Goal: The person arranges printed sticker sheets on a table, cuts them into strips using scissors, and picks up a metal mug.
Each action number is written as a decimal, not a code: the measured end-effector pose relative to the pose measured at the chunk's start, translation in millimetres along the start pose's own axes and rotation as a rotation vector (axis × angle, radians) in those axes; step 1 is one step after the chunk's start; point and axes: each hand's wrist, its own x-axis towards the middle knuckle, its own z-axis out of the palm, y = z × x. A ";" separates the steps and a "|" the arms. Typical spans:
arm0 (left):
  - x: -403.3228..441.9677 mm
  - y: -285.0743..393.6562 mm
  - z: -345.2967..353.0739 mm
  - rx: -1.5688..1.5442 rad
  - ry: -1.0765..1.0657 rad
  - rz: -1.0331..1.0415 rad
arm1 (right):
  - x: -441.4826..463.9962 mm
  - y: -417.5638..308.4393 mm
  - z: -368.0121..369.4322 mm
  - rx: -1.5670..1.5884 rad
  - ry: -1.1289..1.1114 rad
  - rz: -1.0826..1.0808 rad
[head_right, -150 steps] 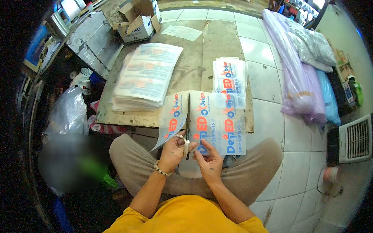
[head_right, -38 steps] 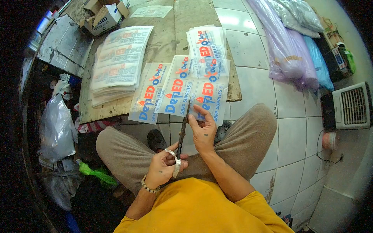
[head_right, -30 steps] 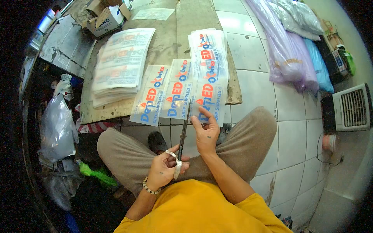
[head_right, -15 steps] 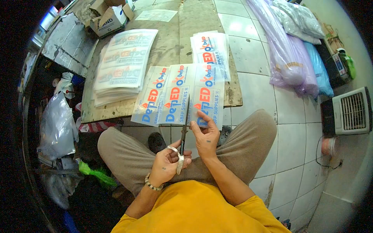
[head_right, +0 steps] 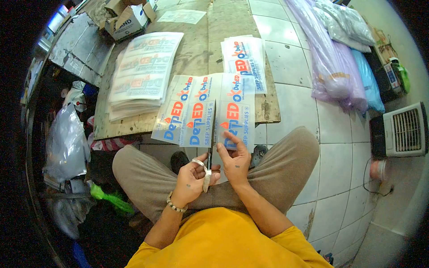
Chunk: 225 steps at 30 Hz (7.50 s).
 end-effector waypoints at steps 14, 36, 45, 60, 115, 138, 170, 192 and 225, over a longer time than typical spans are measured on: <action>3.8 8.1 0.5 0.010 0.024 -0.034 | 3.0 5.6 0.2 0.035 0.005 -0.039; 24.9 8.4 -4.0 0.038 0.061 0.037 | -4.4 -1.9 -4.6 -0.055 0.051 -0.062; 31.4 6.1 -4.5 0.018 0.057 0.067 | -7.5 -4.3 -4.5 -0.032 0.058 -0.061; 51.4 22.0 -2.1 0.044 0.040 0.115 | -9.6 -6.4 -7.0 0.003 0.017 -0.048; -16.8 53.4 -76.3 0.268 -0.299 -0.133 | 186.9 -42.2 -13.6 -0.246 -0.012 -0.127; 8.9 171.4 -287.8 1.310 1.080 0.268 | 71.9 -47.1 15.6 -1.123 -0.480 -0.673; 55.7 76.9 -118.8 0.841 0.687 0.356 | 38.6 9.2 76.6 -0.248 -0.237 -0.106; 205.8 80.8 -17.8 0.686 0.458 0.477 | 191.6 -63.0 -14.0 -0.795 -0.196 -0.432; 210.7 76.7 44.9 1.265 0.291 0.844 | 246.9 -51.1 -37.9 -0.989 0.089 -0.550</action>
